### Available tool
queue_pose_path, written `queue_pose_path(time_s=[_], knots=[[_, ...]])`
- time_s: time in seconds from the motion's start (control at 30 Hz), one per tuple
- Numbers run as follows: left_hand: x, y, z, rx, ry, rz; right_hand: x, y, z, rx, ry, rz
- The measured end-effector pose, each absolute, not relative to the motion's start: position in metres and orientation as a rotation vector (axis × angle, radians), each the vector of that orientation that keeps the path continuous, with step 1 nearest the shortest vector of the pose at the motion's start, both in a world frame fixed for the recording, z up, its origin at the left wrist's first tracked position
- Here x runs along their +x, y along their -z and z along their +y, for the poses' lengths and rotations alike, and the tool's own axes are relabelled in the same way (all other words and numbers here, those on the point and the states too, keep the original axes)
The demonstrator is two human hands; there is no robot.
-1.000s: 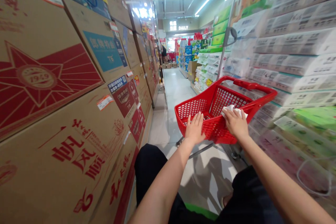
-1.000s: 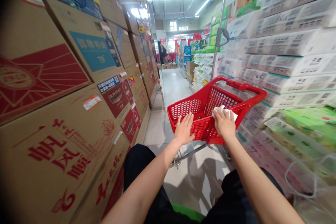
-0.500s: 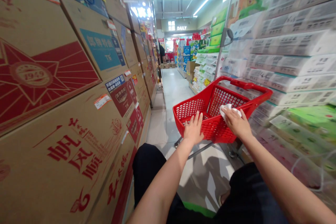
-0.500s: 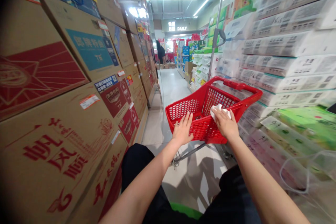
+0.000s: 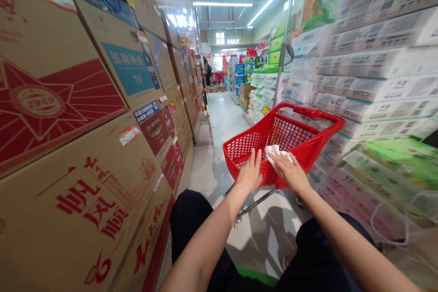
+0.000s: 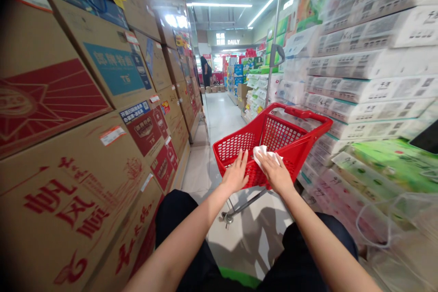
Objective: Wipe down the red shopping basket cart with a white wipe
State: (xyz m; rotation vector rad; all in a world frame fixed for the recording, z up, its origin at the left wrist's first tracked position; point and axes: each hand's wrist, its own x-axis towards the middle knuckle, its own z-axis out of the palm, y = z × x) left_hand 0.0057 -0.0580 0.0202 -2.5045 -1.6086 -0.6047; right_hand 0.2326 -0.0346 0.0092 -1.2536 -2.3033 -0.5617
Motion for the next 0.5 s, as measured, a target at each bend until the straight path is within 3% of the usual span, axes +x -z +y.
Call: queue_pose_path(time_s=[0.17, 0.5], knots=[[-0.012, -0.018, -0.054, -2.542, 0.554, -1.573, 0.268, -0.019, -0.016, -1.438, 0.596, -2.143], [-0.014, -0.013, -0.049, -2.547, 0.649, -1.502, 0.166, 0.000, -0.063, -1.157, 0.503, -2.296]])
